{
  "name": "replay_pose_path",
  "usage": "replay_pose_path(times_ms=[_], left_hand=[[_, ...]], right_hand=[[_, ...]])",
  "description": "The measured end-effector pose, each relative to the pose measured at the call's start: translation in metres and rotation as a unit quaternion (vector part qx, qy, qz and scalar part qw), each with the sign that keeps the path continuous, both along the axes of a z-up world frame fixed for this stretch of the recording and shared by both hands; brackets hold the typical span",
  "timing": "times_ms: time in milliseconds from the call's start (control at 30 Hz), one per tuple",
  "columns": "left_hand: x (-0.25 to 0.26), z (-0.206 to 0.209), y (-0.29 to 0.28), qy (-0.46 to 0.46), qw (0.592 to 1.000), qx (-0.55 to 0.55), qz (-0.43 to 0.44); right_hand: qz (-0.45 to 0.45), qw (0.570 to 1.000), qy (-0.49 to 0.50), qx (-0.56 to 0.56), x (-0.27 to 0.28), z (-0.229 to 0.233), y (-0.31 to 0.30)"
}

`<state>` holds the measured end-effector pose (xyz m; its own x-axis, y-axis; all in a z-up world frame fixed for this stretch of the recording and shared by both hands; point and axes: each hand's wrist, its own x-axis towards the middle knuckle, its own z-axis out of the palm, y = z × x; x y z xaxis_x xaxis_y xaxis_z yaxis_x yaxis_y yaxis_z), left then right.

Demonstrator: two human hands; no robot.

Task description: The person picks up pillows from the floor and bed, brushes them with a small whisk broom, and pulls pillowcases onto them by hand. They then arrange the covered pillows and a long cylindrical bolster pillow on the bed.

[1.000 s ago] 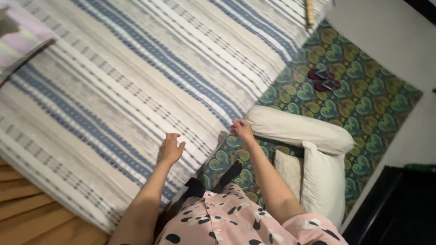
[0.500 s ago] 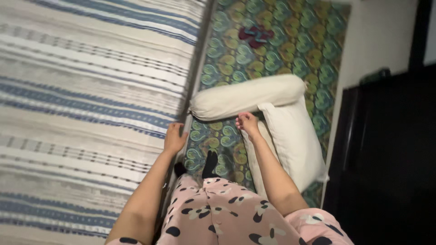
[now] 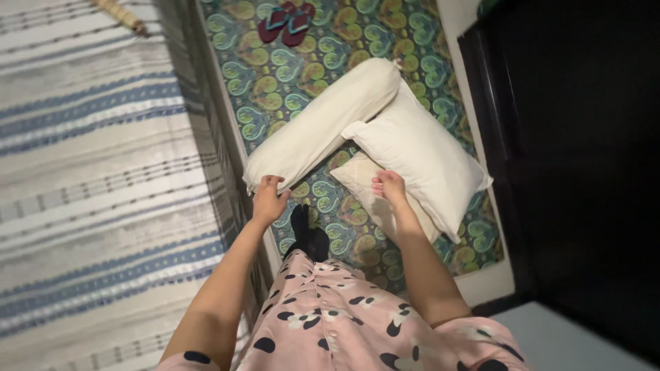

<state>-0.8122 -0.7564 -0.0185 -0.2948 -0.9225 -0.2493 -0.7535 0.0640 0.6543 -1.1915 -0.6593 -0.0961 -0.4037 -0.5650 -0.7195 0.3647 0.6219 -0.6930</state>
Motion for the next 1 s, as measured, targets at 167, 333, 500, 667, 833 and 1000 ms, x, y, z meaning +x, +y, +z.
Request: replay_pose_path(times_ms=[167,333,500,667,833,1000], left_hand=[[-0.036,-0.028,-0.048,-0.025,0.997,0.024,-0.076],[-0.071,-0.059,-0.080,-0.025,0.990,0.048,-0.128],[-0.115,-0.101,-0.095,-0.035,0.985,0.080,-0.149],[-0.158,-0.171,-0.101,0.011,0.986,0.085,-0.140],[-0.185,-0.249,-0.104,0.026,0.985,0.106,-0.137],[-0.199,-0.326,-0.112,0.011,0.985,0.121,-0.122]], right_hand=[[-0.087,0.996,-0.008,-0.008,-0.032,-0.026,0.013],[-0.153,0.987,-0.016,0.039,-0.046,-0.067,0.036],[-0.172,0.981,-0.004,0.086,-0.053,-0.125,0.044],[-0.140,0.989,-0.032,0.040,-0.049,-0.214,0.037],[0.127,0.951,0.262,0.108,-0.026,-0.308,0.022],[0.266,0.908,0.307,0.104,-0.008,-0.377,-0.013]])
